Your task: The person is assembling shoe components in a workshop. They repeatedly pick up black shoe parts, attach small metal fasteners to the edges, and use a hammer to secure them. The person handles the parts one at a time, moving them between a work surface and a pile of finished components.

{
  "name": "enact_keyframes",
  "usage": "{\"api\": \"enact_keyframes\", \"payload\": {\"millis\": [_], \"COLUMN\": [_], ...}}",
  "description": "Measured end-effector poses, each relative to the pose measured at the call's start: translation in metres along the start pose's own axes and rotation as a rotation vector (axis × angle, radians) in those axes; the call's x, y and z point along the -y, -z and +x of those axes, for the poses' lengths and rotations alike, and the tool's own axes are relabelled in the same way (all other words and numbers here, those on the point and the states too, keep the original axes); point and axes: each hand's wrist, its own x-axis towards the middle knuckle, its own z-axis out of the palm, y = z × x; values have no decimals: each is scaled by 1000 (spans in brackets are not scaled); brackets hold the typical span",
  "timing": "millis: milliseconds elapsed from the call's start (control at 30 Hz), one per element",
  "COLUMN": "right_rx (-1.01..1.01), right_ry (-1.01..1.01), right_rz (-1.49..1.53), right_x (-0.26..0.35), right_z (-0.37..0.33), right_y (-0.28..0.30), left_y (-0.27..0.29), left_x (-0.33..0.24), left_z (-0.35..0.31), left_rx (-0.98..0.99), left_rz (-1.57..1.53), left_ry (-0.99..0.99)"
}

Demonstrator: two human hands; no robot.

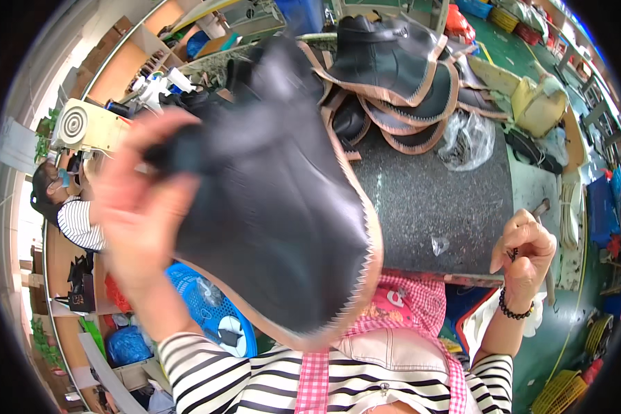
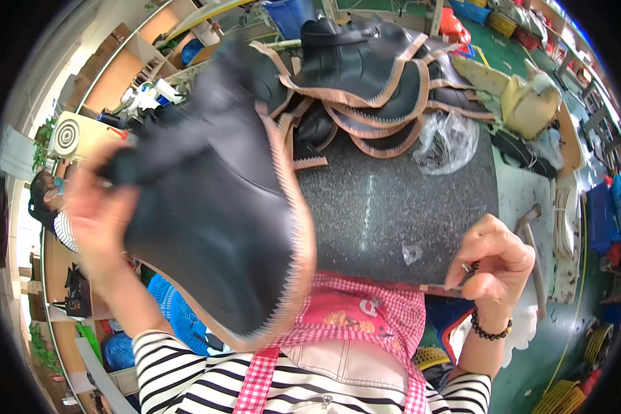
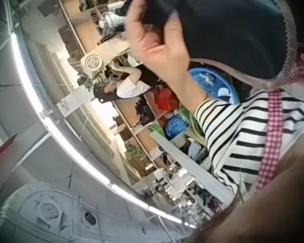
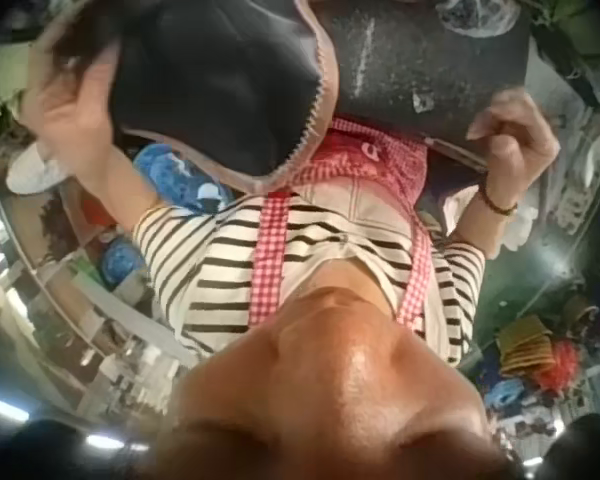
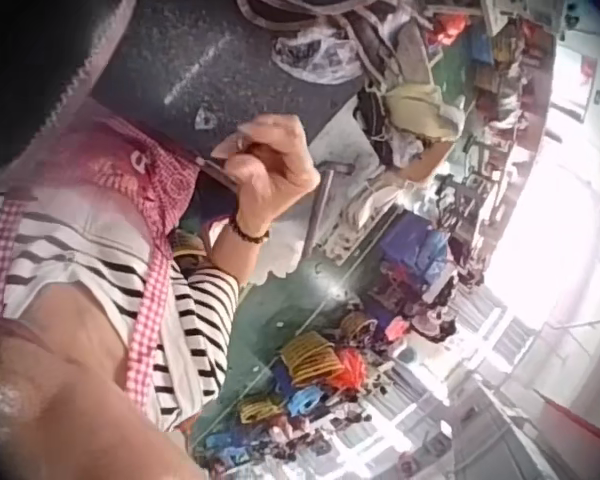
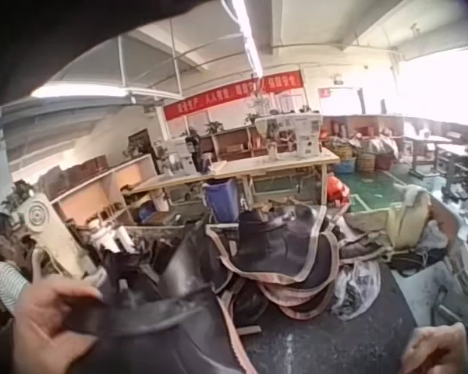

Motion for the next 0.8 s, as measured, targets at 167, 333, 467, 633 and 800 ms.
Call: {"api": "enact_keyframes", "payload": {"millis": [167,333,467,633,800], "right_rx": [281,263,262,294,347], "right_ry": [-476,-769,-728,-702,-520], "right_rz": [139,329,302,222,71], "right_x": [-17,-101,-125,-134,-95], "right_z": [18,1,-1,-4,4], "right_y": [-55,-73,-92,-99,-96], "left_y": [-102,-95,-71,-100,-103], "left_x": [96,104,97,100,106], "left_z": [-112,-97,-60,-35,-44], "left_rx": [215,394,851,1021,984], "left_rz": [-225,-455,-275,172,-140], "left_ry": [520,724,621,327,324]}}
